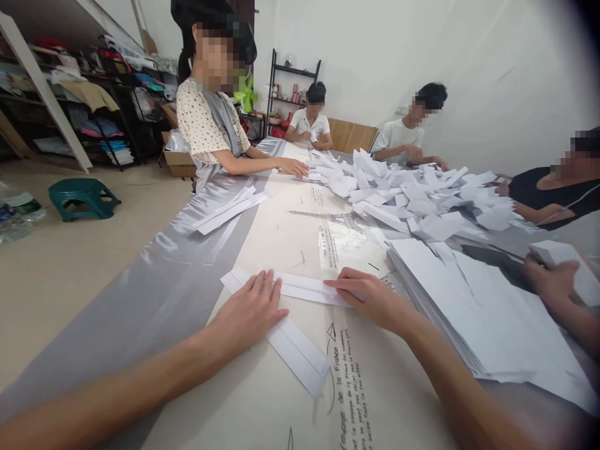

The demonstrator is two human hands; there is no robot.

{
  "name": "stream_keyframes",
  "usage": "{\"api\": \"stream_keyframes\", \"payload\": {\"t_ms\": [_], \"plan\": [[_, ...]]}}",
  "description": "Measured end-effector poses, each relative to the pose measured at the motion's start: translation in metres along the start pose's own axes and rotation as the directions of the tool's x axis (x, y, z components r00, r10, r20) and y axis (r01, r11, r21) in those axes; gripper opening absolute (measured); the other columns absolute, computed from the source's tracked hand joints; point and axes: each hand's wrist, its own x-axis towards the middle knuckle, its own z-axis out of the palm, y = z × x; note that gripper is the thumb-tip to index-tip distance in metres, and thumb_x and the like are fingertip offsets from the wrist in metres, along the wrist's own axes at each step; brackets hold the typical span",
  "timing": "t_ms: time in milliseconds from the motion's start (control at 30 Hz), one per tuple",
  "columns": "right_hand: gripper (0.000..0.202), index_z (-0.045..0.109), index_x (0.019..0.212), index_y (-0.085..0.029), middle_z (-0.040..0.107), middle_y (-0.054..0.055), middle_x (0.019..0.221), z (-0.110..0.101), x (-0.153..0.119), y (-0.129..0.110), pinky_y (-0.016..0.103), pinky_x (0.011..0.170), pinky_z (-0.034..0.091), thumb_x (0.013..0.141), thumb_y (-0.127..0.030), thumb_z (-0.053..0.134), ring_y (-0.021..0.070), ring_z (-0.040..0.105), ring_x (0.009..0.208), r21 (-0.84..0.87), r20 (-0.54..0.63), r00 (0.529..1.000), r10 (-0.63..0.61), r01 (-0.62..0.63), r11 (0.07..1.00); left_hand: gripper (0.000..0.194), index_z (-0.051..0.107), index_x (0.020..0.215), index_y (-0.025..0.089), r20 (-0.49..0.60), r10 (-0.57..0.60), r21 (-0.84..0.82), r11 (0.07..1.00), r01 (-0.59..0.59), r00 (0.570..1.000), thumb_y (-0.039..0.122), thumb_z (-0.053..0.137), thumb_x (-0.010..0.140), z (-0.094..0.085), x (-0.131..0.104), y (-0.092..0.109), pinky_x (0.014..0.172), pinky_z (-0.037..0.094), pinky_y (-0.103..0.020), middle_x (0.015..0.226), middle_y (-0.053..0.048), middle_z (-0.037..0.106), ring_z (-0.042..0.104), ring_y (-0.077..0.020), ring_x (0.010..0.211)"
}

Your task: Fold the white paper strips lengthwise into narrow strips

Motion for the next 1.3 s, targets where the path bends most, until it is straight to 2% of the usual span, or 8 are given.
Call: {"api": "stream_keyframes", "payload": {"t_ms": [267, 567, 800, 933, 1000, 1100, 1200, 1300], "plan": [[0.042, 0.071, 0.125, -0.029, 0.067, 0.005, 0.101, 0.003, -0.005, -0.011, 0.036, 0.071, 0.049, 0.105, -0.024, 0.034, 0.019, 0.064, 0.081, -0.012, 0.037, 0.998, 0.05, -0.05, 0.999, 0.057, 0.054, 0.141, -0.004, 0.047, -0.058, 0.039, 0.998, 0.056, 0.997, 0.039, 0.052, 0.104, -0.007, 0.0, 0.007, 0.104, 0.047, -0.052, 0.135, -0.035, 0.058, 0.059, -0.0429, 0.127], [0.039, 0.074, 0.116, -0.029, 0.067, 0.005, 0.096, 0.009, -0.004, -0.011, 0.033, 0.063, 0.05, 0.103, -0.02, 0.037, 0.017, 0.064, 0.074, -0.053, -0.032, 0.999, -0.023, 0.022, 0.998, 0.05, 0.054, 0.14, -0.003, -0.03, -0.068, 0.055, 0.996, 0.069, 0.997, 0.031, 0.039, 0.107, -0.003, -0.003, 0.011, 0.102, 0.046, -0.053, 0.133, -0.033, 0.061, 0.062, -0.0411, 0.123], [0.033, 0.074, 0.111, -0.029, 0.069, 0.003, 0.096, 0.008, -0.002, -0.017, 0.031, 0.062, 0.049, 0.101, -0.019, 0.044, 0.0167, 0.066, 0.075, -0.082, -0.033, 0.999, 0.008, -0.011, 0.997, 0.045, 0.056, 0.14, -0.001, -0.037, -0.105, 0.011, 0.994, 0.106, 0.994, 0.027, 0.045, 0.105, -0.004, -0.004, 0.015, 0.102, 0.043, -0.05, 0.124, -0.029, 0.066, 0.063, -0.0383, 0.119], [0.026, 0.072, 0.11, -0.029, 0.069, 0.002, 0.095, 0.007, -0.001, -0.018, 0.031, 0.061, 0.048, 0.101, -0.025, 0.048, 0.0176, 0.066, 0.075, -0.092, -0.05, 0.997, 0.051, -0.056, 0.994, 0.042, 0.06, 0.134, 0.001, -0.039, -0.09, -0.031, 0.996, 0.089, 0.995, 0.027, 0.047, 0.104, -0.011, -0.001, 0.006, 0.097, 0.045, -0.05, 0.113, -0.026, 0.068, 0.063, -0.0376, 0.11], [0.021, 0.07, 0.11, -0.028, 0.069, 0.002, 0.095, 0.007, -0.002, -0.016, 0.031, 0.06, 0.048, 0.1, -0.028, 0.052, 0.0177, 0.065, 0.074, -0.096, -0.048, 0.998, 0.048, -0.053, 0.994, 0.04, 0.067, 0.125, 0.006, -0.047, -0.095, -0.145, 0.986, 0.088, 0.994, 0.034, 0.048, 0.104, -0.014, 0.002, -0.007, 0.092, 0.047, -0.049, 0.102, -0.02, 0.068, 0.064, -0.0339, 0.099], [0.02, 0.069, 0.109, -0.027, 0.069, 0.003, 0.097, 0.007, -0.003, -0.013, 0.031, 0.06, 0.048, 0.1, -0.027, 0.051, 0.0169, 0.065, 0.072, -0.101, -0.035, 0.999, 0.018, -0.021, 0.995, 0.037, 0.073, 0.092, 0.018, -0.057, -0.182, -0.471, 0.872, 0.135, 0.982, 0.032, 0.042, 0.107, -0.012, 0.008, -0.035, 0.094, 0.046, -0.041, 0.094, -0.007, 0.064, 0.062, -0.0229, 0.091], [0.02, 0.067, 0.111, -0.026, 0.069, 0.005, 0.106, 0.008, -0.004, -0.012, 0.033, 0.063, 0.052, 0.1, -0.024, 0.051, 0.0174, 0.066, 0.075, -0.105, -0.063, 0.998, -0.013, 0.007, 0.994, 0.023, 0.068, 0.104, 0.019, -0.005, -0.245, -0.696, 0.697, 0.173, 0.969, 0.033, 0.05, 0.102, -0.005, 0.011, -0.056, 0.091, 0.048, -0.036, 0.108, -0.006, 0.062, 0.06, -0.0224, 0.101], [0.017, 0.066, 0.106, -0.024, 0.066, 0.007, 0.119, 0.009, -0.004, -0.015, 0.036, 0.068, 0.055, 0.099, -0.021, 0.051, 0.0187, 0.067, 0.082, -0.102, -0.082, 0.996, -0.036, 0.027, 0.994, 0.021, 0.066, 0.107, 0.019, 0.053, -0.22, -0.787, 0.591, 0.176, 0.974, 0.035, 0.054, 0.099, -0.003, 0.013, -0.063, 0.091, 0.049, -0.036, 0.107, -0.006, 0.063, 0.059, -0.023, 0.103]]}}
